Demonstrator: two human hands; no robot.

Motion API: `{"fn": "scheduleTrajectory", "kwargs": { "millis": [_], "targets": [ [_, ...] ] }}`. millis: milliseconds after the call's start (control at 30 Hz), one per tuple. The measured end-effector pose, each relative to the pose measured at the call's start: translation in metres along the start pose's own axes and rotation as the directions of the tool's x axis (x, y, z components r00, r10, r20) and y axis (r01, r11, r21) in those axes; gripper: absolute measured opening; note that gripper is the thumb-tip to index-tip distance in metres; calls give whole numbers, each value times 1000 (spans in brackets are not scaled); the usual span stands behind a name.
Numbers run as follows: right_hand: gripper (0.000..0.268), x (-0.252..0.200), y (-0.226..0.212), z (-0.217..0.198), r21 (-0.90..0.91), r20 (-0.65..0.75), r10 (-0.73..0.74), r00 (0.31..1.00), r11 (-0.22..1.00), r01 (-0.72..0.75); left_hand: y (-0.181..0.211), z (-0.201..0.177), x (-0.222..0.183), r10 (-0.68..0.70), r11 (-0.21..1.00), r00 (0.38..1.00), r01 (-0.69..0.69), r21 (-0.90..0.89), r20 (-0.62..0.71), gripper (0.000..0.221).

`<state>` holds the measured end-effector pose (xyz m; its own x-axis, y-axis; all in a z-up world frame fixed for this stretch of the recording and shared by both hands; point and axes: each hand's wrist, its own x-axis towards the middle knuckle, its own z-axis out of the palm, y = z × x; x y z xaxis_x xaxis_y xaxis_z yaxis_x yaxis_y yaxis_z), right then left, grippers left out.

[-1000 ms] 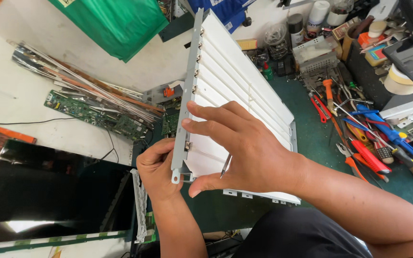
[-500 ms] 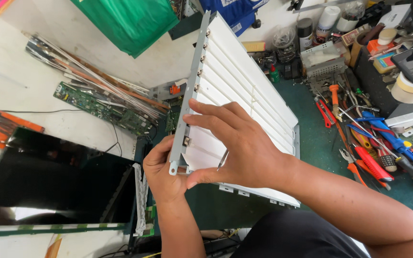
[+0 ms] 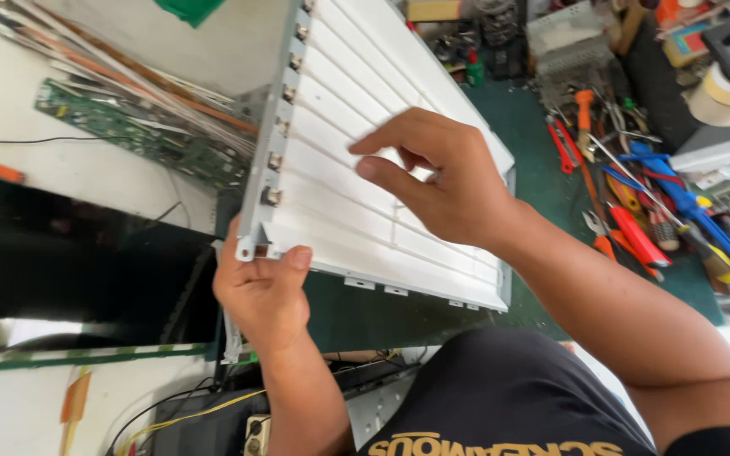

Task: The person removes a circuit board from the back of a large flat-panel assembly, then turns the assembly over and begins removing the internal light tubes and their connectors by hand.

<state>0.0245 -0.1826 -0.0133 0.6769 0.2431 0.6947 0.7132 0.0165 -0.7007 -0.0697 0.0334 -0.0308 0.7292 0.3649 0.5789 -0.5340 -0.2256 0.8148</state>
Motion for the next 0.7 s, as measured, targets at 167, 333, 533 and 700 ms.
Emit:
{"fn": "scheduleTrajectory", "kwargs": {
  "millis": [167,333,533,700],
  "targets": [
    [10,-8,-6,14,3,31,-25,999,1000,25,-4,-7,-1,-41,995,998,45,-90,51,55],
    [13,-9,-13,33,111,-40,23,999,994,-18,-33,-8,-6,47,988,999,-46,-147,4,66],
    [17,2,-29,40,162,36,33,999,986,-39,-23,2,-7,29,969,999,-32,-246,-15,67],
    [13,6,-32,46,111,59,87,994,989,-93,-12,9,-7,28,956,999,-15,-293,39,63]
  ]
}}
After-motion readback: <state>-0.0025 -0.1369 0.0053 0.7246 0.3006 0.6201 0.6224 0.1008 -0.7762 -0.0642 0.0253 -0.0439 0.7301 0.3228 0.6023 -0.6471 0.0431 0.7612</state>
